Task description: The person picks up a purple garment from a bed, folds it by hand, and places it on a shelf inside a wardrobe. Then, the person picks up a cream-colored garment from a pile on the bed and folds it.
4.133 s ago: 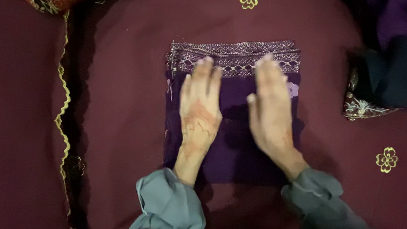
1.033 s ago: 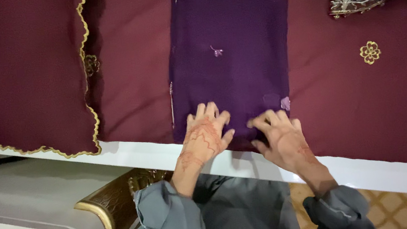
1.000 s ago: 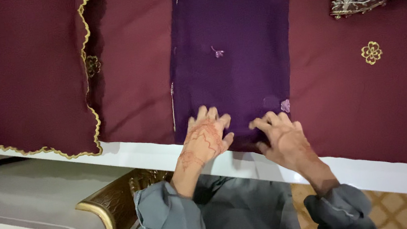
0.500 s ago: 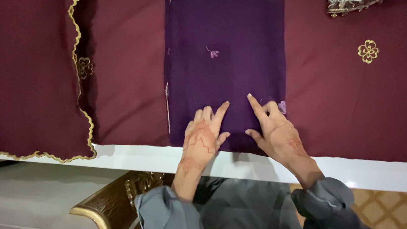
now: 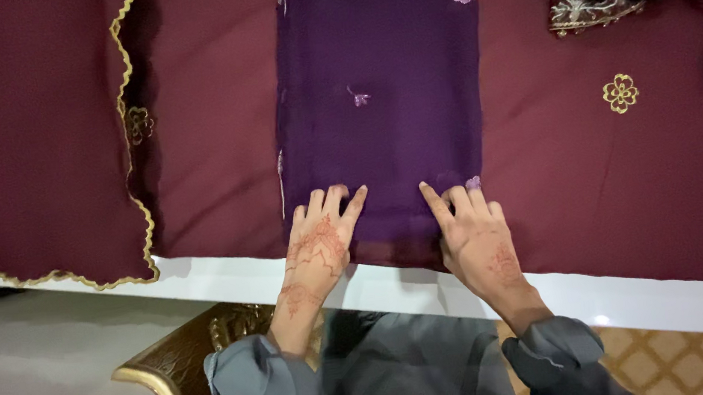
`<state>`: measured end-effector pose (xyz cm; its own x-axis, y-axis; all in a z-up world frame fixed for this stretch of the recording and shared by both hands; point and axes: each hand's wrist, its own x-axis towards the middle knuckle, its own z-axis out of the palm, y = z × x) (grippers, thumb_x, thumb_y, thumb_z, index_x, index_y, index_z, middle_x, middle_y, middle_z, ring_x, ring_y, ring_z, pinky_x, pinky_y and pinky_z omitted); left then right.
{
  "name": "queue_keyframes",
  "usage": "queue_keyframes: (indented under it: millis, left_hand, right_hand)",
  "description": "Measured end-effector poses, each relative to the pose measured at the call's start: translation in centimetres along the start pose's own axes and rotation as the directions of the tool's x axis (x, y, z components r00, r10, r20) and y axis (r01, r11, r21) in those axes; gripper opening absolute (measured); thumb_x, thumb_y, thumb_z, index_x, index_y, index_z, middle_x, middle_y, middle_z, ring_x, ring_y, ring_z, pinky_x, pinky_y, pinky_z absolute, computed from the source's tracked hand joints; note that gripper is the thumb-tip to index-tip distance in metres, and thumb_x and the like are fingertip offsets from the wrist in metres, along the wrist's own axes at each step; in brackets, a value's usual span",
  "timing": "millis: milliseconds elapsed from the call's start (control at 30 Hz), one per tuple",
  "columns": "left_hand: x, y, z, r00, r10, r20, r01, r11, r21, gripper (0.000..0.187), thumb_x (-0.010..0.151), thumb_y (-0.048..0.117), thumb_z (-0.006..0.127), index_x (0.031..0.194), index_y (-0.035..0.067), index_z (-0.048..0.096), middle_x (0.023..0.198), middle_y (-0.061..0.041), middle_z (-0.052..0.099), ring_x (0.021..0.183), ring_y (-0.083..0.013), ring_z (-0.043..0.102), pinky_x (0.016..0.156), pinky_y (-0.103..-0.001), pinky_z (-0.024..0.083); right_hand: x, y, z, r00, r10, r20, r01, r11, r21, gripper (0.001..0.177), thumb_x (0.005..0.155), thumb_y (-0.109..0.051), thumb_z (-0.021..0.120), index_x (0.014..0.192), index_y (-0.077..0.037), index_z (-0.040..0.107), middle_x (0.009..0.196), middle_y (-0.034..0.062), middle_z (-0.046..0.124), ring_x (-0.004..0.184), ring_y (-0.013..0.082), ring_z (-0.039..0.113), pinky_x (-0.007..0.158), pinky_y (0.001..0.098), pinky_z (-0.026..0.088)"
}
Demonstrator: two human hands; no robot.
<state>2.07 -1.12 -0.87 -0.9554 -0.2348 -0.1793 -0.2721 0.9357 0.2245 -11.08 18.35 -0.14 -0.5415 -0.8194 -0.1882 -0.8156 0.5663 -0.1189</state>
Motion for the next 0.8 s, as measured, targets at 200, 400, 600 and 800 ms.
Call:
queue_keyframes:
  millis: [200, 400, 600, 800]
  left_hand:
    - [1.2, -0.7, 0.6, 0.975, -0.021, -0.223, 0.014, 0.999, -0.031, 0.055, 0.077, 0.004, 0.072, 0.131, 0.011, 0.064, 0.109, -0.004, 0.063, 0.104, -0.0224, 0.058, 0.091, -0.040, 0.045]
    - [4.5, -2.6, -3.5, 0.867, -0.009, -0.498, -0.005, 1.000, -0.027, 0.046, 0.083, 0.005, 0.066, 0.129, 0.003, 0.065, 0.101, -0.006, 0.062, 0.098, -0.0231, 0.058, 0.095, -0.043, 0.044]
    - [11.2, -5.9, -4.9, 0.831, 0.028, -0.556, -0.016, 1.000, 0.026, 0.044, 0.089, 0.003, 0.064, 0.132, 0.003, 0.062, 0.106, -0.008, 0.061, 0.101, -0.0248, 0.058, 0.097, -0.043, 0.043]
    - [15.2, -6.1, -4.5, 0.775, -0.016, -0.632, 0.021, 1.000, 0.000, 0.058, 0.081, 0.001, 0.059, 0.139, -0.001, 0.057, 0.132, -0.018, 0.060, 0.121, -0.0331, 0.058, 0.109, -0.046, 0.041]
  right_hand:
    - [1.1, 1.3, -1.5, 0.988, 0.070, -0.139, -0.041, 0.980, 0.197, 0.041, 0.083, -0.008, 0.069, 0.123, -0.010, 0.070, 0.099, 0.0089, 0.067, 0.093, 0.0276, 0.062, 0.086, 0.0435, 0.052]
    - [4.9, 2.8, -4.8, 0.910, 0.129, -0.395, -0.012, 0.958, 0.287, 0.028, 0.089, -0.004, 0.066, 0.116, -0.009, 0.072, 0.101, 0.0101, 0.065, 0.097, 0.0290, 0.062, 0.090, 0.0435, 0.052]
    - [11.7, 5.3, -5.5, 0.887, 0.147, -0.439, -0.050, 0.973, 0.225, 0.028, 0.092, -0.002, 0.068, 0.119, -0.010, 0.072, 0.103, 0.0095, 0.063, 0.101, 0.0295, 0.060, 0.088, 0.0443, 0.048]
    - [15.7, 4.8, -4.9, 0.805, 0.085, -0.587, -0.010, 0.992, 0.129, 0.053, 0.094, 0.001, 0.063, 0.146, -0.001, 0.055, 0.138, 0.0177, 0.059, 0.127, 0.0376, 0.055, 0.107, 0.0493, 0.043]
